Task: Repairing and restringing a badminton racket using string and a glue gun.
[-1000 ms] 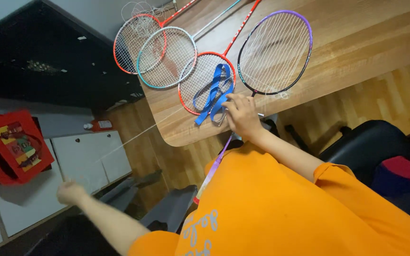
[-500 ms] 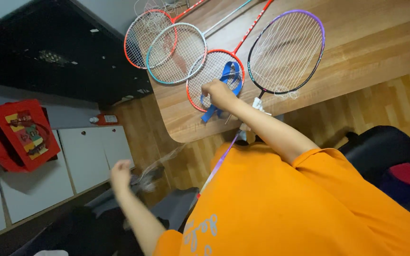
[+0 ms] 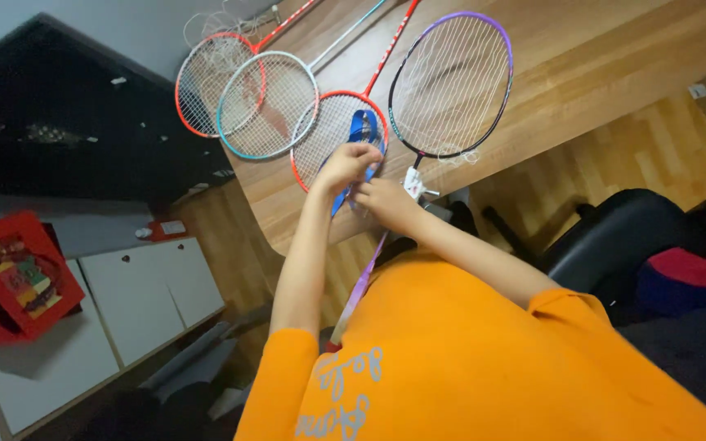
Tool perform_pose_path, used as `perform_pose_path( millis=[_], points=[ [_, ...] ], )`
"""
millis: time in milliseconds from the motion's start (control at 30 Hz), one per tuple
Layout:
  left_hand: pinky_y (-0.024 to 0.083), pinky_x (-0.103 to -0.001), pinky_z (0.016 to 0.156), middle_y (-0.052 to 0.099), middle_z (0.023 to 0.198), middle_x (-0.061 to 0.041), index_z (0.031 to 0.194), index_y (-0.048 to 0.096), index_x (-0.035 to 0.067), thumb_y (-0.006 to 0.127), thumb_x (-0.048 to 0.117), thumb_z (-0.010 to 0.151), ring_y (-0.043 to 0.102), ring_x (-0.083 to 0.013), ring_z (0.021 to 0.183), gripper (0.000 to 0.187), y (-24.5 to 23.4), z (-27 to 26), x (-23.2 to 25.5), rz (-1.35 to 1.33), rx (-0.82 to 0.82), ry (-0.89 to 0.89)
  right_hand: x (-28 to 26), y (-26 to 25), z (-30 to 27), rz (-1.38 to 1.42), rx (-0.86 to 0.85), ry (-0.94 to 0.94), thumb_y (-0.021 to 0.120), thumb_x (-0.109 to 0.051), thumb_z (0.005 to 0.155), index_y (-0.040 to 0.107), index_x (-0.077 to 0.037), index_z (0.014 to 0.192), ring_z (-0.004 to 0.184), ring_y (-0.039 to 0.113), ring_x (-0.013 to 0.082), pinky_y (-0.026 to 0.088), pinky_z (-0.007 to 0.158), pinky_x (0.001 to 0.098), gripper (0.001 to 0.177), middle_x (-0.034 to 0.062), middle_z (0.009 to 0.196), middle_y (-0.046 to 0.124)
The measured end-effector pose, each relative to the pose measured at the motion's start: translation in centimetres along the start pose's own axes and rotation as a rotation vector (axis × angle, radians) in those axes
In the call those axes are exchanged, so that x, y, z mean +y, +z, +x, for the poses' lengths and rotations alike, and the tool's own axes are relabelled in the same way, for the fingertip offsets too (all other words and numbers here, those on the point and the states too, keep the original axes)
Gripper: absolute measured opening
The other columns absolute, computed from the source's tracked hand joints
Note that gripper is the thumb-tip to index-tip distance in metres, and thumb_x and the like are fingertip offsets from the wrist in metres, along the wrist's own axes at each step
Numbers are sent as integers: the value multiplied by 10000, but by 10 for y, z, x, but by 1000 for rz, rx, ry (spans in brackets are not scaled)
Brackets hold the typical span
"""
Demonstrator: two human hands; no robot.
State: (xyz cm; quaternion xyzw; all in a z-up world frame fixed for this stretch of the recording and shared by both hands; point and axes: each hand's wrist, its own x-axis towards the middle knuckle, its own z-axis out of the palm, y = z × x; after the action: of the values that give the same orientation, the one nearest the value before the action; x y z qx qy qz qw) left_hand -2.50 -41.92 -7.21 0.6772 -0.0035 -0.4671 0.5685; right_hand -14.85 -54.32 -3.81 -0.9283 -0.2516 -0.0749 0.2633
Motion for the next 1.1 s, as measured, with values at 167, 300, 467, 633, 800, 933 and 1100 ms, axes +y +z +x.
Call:
perform_pose_path(
  millis=[167,300,467,633,800,933,1100],
  points=[
    [352,-185,383,640,645,-24,962,769,93,686,173,937,476,-49,435,118,-34,16,-31,77,233,19,19,-30,-71,160,433,607,770,-259,841,607,-104,1184,1031,662,315,549,887,434,410,107,1078,652],
    [361,-169,409,671,611,28,884,794,147,705,173,906,502,-32,451,95,-32,18,-22,181,339,116,70,-14,-118,826,756,1426,971,-384,849,397,-53,1459,1141,626,318,660,819,366,901,255,1415,429],
    [371,-179,506,690,613,39,882,797,174,667,166,918,502,-47,537,135,-18,19,-10,251,370,109,108,2,-139,1204,882,1435,801,-75,905,623,-21,1142,765,773,206,687,717,275,302,126,971,719],
    [444,-249,590,672,612,3,878,798,155,650,159,924,543,-113,596,155,-28,35,-26,300,410,138,92,-50,-212,1285,797,1451,770,-32,923,675,-59,1043,876,764,228,680,772,331,156,135,1057,738],
    [531,-343,733,692,630,-23,823,799,198,705,220,940,693,-243,709,152,-46,33,-28,567,539,172,125,-71,-378,1223,972,1588,744,-128,994,695,-135,1191,887,673,125,578,780,231,203,16,1040,684],
    [473,-251,527,667,622,-15,838,774,29,608,32,898,570,-110,536,177,-31,13,23,506,565,220,129,-105,-445,1317,732,1550,599,-163,1061,627,-64,1316,949,620,102,477,812,228,275,51,1215,678],
    [531,-375,770,684,616,8,847,776,205,676,213,965,705,-252,732,155,-36,22,15,666,548,132,137,-109,-347,983,524,1498,664,-226,1102,680,-108,1343,1127,678,254,566,908,338,268,140,1297,674]
  ],
)
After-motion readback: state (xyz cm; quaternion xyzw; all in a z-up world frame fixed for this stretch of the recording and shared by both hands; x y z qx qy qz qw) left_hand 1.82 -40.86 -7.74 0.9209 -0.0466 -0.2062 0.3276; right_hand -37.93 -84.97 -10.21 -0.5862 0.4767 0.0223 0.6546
